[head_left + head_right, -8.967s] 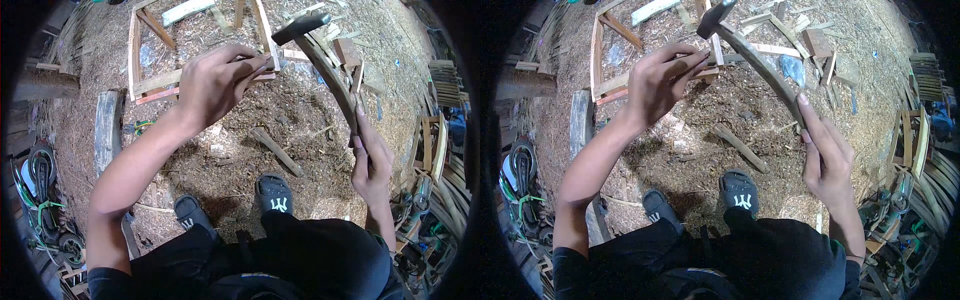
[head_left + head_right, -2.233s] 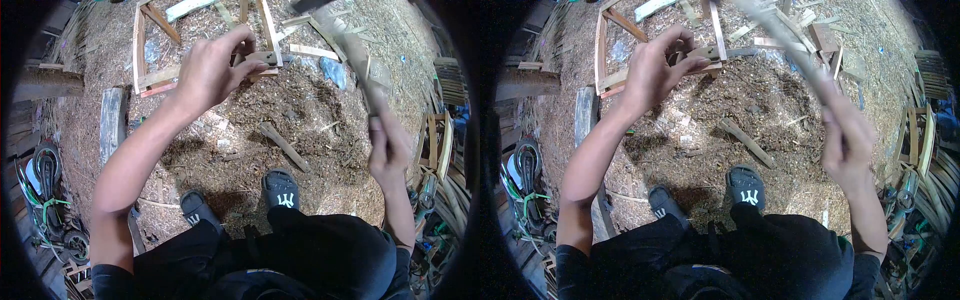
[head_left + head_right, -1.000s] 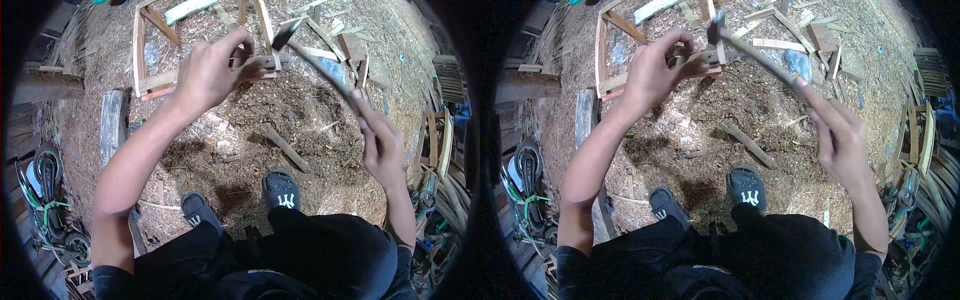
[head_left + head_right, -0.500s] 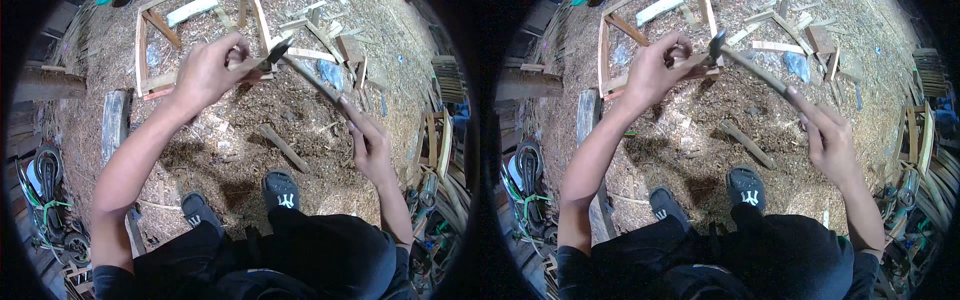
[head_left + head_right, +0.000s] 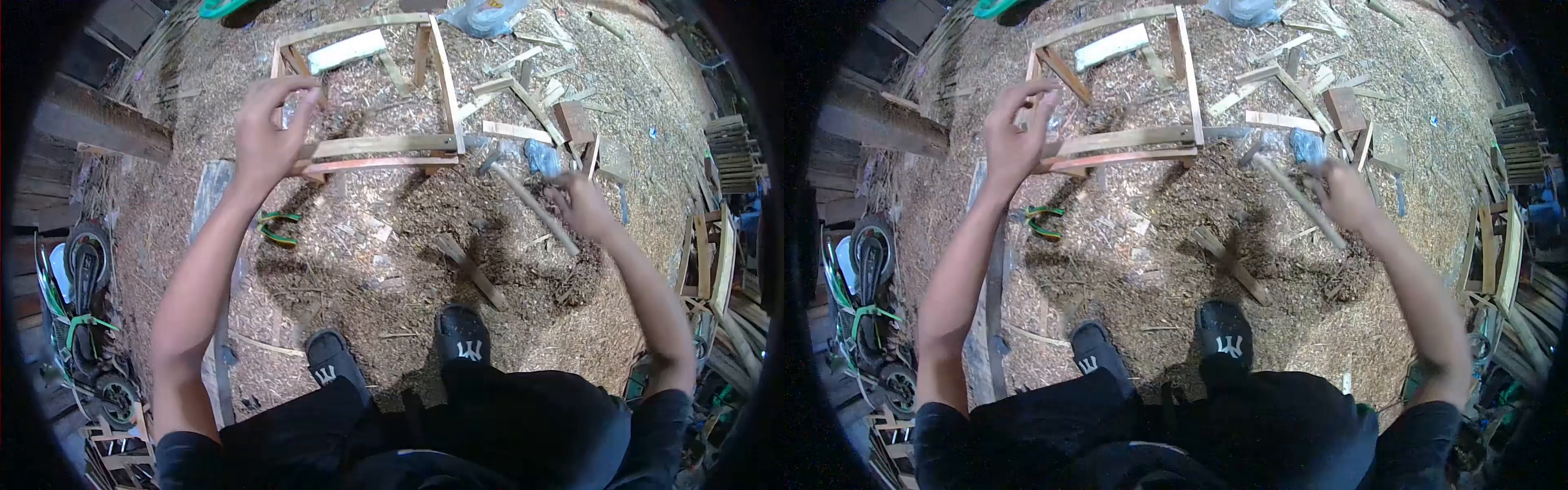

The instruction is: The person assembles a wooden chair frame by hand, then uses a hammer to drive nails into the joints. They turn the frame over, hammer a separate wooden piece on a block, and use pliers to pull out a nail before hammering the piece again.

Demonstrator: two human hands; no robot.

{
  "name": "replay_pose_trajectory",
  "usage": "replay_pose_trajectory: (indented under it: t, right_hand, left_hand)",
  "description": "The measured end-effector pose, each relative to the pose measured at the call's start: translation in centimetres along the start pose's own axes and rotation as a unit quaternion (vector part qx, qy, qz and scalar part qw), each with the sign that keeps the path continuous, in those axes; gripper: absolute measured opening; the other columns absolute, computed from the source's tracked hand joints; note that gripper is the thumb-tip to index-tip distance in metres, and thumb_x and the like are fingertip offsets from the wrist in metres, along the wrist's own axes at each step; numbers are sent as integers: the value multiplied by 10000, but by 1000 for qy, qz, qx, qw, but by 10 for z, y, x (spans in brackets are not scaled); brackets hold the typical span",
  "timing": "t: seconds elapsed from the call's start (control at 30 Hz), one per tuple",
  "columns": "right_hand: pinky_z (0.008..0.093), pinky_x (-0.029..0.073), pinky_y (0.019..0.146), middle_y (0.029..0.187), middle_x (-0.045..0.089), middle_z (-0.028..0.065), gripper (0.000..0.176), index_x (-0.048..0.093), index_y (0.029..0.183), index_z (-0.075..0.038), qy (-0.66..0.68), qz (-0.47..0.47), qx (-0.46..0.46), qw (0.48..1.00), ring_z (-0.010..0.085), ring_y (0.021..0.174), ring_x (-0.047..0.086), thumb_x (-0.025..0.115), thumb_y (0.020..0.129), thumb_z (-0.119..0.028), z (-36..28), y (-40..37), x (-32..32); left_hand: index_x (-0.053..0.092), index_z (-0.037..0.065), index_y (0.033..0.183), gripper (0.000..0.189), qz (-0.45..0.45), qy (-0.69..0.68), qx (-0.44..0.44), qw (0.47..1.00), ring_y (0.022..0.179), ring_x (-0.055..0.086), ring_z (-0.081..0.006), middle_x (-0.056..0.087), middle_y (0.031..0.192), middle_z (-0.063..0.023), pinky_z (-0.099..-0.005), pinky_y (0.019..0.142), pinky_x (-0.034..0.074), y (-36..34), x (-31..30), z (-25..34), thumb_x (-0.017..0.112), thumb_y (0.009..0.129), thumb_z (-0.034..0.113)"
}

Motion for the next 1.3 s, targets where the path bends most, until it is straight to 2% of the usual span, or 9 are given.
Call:
replay_pose_trajectory:
  t: [0.2,0.23,0.33,0.5,0.77,0.97,1.07,1.2,1.3]
  right_hand:
    - [386,593,804,1127,711,267,741,411,1546,42,135,-120,-25,983,224,760,700,490,1076,-525,-142,69,-100]
    - [289,548,565,1127,713,252,718,329,1601,-39,189,-85,-17,978,108,571,607,478,1086,-516,-149,86,-87]
    - [286,516,515,1061,706,185,640,438,1501,-3,282,-144,74,946,116,554,598,560,1065,-457,-161,130,-49]
    - [258,389,372,884,683,84,503,465,1386,20,414,12,-23,910,112,464,554,664,1023,-267,-151,131,-36]
    - [338,623,641,1199,675,240,784,236,1585,-72,369,21,-57,927,239,909,747,722,987,-214,-164,84,-68]
    - [393,541,1002,1349,634,230,546,478,1496,-61,267,48,-78,959,238,1138,683,687,1012,-203,-113,107,0]
    - [399,492,1124,1321,663,181,414,503,1460,6,397,-63,-96,911,267,1255,623,524,1058,-93,-119,98,36]
    - [435,474,1153,1448,578,183,463,466,1484,46,598,-187,54,778,317,1284,601,407,1028,-14,-105,92,83]
    - [455,469,1163,1494,523,199,496,449,1498,39,625,-206,27,752,327,1291,588,371,1014,-31,-138,67,51]
  left_hand:
    - [571,-30,1372,591,-10,-44,-330,943,1109,694,-267,703,1196,-233,-414,953,543,-13,-11,-98,689,993,408]
    - [571,-30,1372,591,-5,-42,-333,942,1109,694,-267,703,1196,-233,-414,953,543,-18,-9,-106,689,993,408]
    - [639,-30,1271,521,-201,-191,-407,870,792,667,-133,765,979,-86,-277,724,521,-38,19,-112,603,1056,444]
    - [649,-6,1202,379,-153,-198,-340,906,748,609,-86,699,852,-23,-276,699,493,-40,2,-90,587,1082,347]
    - [514,-14,1331,444,-45,-261,-202,943,1011,689,-156,713,1063,-106,-328,913,552,-37,-4,-67,704,1013,230]
    - [555,59,1351,429,-77,-215,-193,954,1171,666,-220,706,1191,-98,-384,1018,535,-69,11,-78,728,960,102]
    - [509,122,1480,697,-225,-72,-1,972,1377,540,-346,560,1479,-174,-453,1161,473,-111,47,-100,721,842,-62]
    - [368,231,1604,859,-403,-20,-132,905,1574,212,-363,145,1715,-162,-520,1239,376,-162,58,-104,723,866,-27]
    - [355,152,1606,733,-338,-241,-186,891,1498,373,-384,344,1618,-260,-536,1289,258,-183,35,-100,701,960,117]
Point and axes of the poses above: each hand's wrist, its own y-axis towards the middle knuckle, its own x-axis out of the palm, z = x × y, the point moved 6 cm from there along y, towards the middle knuckle
